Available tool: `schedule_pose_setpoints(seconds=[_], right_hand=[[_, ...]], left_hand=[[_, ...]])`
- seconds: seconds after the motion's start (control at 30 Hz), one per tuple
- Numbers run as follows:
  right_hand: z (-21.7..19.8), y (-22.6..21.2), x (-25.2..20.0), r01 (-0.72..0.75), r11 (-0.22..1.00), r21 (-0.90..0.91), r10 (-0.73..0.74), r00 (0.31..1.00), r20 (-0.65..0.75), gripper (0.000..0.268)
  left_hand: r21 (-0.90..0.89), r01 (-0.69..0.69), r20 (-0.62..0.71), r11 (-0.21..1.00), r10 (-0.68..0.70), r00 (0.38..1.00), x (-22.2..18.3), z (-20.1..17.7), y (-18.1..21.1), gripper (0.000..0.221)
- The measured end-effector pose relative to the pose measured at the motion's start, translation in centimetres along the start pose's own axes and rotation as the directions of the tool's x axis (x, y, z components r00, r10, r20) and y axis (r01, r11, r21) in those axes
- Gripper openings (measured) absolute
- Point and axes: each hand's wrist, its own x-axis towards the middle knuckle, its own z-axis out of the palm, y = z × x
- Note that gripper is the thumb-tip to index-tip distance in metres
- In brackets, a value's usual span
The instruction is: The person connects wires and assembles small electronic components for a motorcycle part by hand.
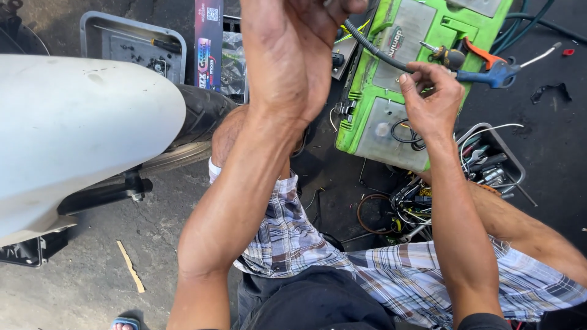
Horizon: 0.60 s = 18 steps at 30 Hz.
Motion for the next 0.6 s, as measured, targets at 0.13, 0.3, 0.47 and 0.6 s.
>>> schedule_pose_setpoints(seconds=[0.13,0.3,0.47,0.6], right_hand=[[4.9,-2.1,-1.5,-0.323,0.941,0.097,0.304,0.937,0.171,0.015],[16.5,-0.6,-3.0,-0.378,0.922,0.084,0.323,0.870,0.373,0.009],[25.7,4.6,-6.1,-0.514,0.856,0.054,0.493,0.843,0.215,0.032],[28.9,8.3,-16.5,-0.592,0.791,0.154,0.574,0.806,0.148,0.031]], left_hand=[[-0.098,0.016,0.074,0.995,-0.009,0.997,-0.9,0.6,0.3,0.019],[-0.194,0.042,0.060,0.980,-0.031,0.998,-1.3,-0.2,0.3,0.022],[-0.150,0.175,-0.305,0.973,-0.214,0.928,-0.6,0.6,3.2,0.049],[-0.122,0.205,-0.421,0.971,-0.238,0.875,-1.0,2.2,4.7,0.062]])
